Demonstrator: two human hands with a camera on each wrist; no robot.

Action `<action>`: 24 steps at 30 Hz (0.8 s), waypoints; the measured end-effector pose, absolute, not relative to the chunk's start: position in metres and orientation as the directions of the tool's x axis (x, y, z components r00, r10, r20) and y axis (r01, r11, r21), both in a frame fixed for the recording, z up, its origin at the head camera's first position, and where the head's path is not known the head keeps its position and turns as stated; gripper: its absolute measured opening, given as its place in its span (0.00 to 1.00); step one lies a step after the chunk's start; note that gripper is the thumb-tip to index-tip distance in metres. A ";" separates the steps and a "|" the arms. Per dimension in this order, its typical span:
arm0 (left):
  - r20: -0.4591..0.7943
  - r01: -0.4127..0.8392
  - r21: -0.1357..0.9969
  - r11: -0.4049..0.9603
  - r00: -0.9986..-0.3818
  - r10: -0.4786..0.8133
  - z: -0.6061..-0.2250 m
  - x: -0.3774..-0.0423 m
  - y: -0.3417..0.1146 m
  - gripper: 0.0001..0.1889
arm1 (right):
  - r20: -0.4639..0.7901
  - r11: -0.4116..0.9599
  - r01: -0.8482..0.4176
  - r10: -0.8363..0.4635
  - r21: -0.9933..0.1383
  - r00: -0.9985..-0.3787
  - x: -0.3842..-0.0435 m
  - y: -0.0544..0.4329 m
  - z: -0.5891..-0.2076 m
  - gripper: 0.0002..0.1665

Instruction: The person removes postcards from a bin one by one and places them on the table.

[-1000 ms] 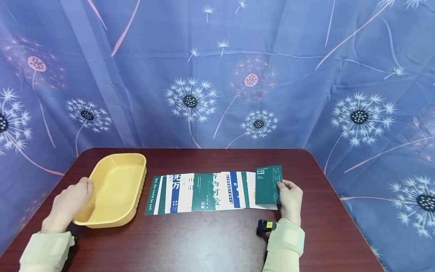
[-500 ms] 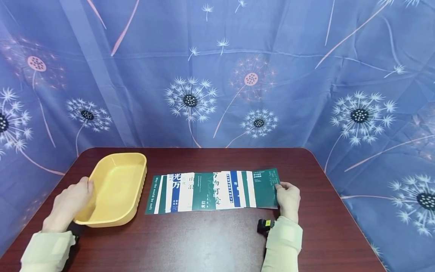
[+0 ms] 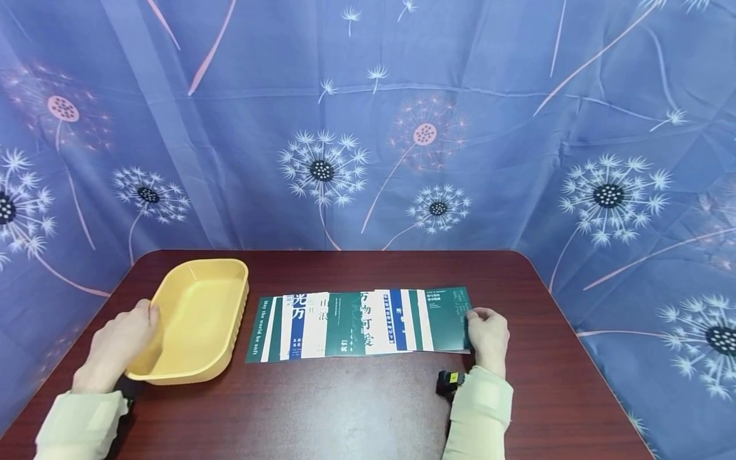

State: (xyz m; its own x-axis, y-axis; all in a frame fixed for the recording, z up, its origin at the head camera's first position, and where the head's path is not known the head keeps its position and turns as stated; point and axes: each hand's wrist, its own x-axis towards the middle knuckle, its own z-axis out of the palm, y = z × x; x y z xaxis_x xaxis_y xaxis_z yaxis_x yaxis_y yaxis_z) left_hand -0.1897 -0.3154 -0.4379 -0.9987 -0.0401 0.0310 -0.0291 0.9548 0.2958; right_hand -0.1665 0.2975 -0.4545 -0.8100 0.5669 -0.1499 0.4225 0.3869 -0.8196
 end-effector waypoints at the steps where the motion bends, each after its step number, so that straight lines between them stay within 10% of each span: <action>1: 0.031 -0.029 0.295 0.955 -0.999 -0.040 -0.438 -0.190 -0.315 0.20 | -0.147 0.393 0.421 0.565 -0.817 -0.812 -0.166 0.298 -0.454 0.22; 24: 0.047 -0.020 0.293 0.956 -0.998 -0.036 -0.438 -0.189 -0.318 0.20 | -0.172 0.434 0.443 0.534 -0.785 -0.828 -0.163 0.304 -0.448 0.26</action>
State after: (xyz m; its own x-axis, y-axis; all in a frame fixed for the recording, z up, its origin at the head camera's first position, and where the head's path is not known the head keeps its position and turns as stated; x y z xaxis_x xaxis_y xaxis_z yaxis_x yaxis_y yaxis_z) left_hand -0.1895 -0.3176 -0.4382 -0.9982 -0.0356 0.0475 -0.0201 0.9558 0.2932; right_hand -0.1631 0.3038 -0.4484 -0.8279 0.5340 -0.1716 0.4425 0.4339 -0.7848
